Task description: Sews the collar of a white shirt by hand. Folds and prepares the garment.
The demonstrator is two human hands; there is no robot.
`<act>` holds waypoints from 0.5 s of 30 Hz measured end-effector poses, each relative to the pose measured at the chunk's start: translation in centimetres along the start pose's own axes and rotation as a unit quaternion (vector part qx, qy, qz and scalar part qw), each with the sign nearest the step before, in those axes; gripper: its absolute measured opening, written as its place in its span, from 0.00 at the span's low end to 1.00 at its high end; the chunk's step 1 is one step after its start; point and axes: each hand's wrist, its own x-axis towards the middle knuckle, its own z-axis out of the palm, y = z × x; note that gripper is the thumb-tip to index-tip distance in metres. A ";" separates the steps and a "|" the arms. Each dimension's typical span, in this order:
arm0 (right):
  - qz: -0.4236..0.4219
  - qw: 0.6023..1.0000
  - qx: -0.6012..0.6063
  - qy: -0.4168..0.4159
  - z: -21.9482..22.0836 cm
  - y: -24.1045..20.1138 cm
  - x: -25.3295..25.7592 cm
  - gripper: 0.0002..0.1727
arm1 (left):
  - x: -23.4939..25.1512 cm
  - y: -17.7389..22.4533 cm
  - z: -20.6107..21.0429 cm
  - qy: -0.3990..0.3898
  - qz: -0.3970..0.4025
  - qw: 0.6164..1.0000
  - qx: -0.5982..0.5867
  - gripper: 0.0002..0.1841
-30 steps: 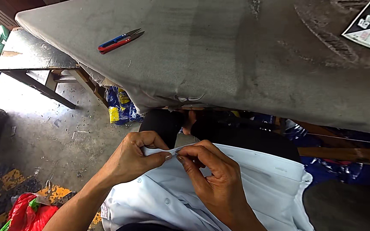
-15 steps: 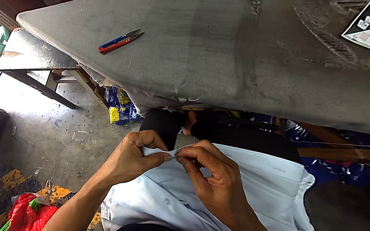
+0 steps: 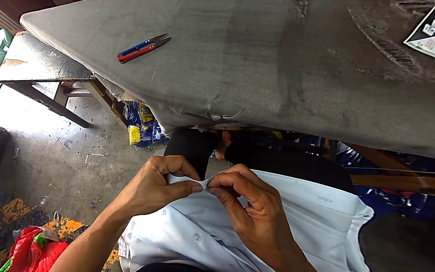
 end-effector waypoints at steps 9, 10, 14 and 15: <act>-0.002 0.999 0.032 -0.011 -0.2 0.1 -0.1 0.08 | 0.1 0.0 0.0 -0.013 0.005 1.000 -0.019 0.07; -0.003 0.999 0.033 -0.012 -0.2 0.1 -0.1 0.08 | 0.0 0.0 0.0 -0.012 0.004 1.000 -0.020 0.07; -0.004 0.999 0.031 -0.016 -0.3 0.1 -0.1 0.08 | 0.0 0.0 0.0 -0.013 0.004 1.000 -0.022 0.07; -0.004 0.999 0.033 -0.017 -0.3 0.0 -0.1 0.08 | 0.0 0.0 0.0 -0.014 0.005 1.000 -0.022 0.07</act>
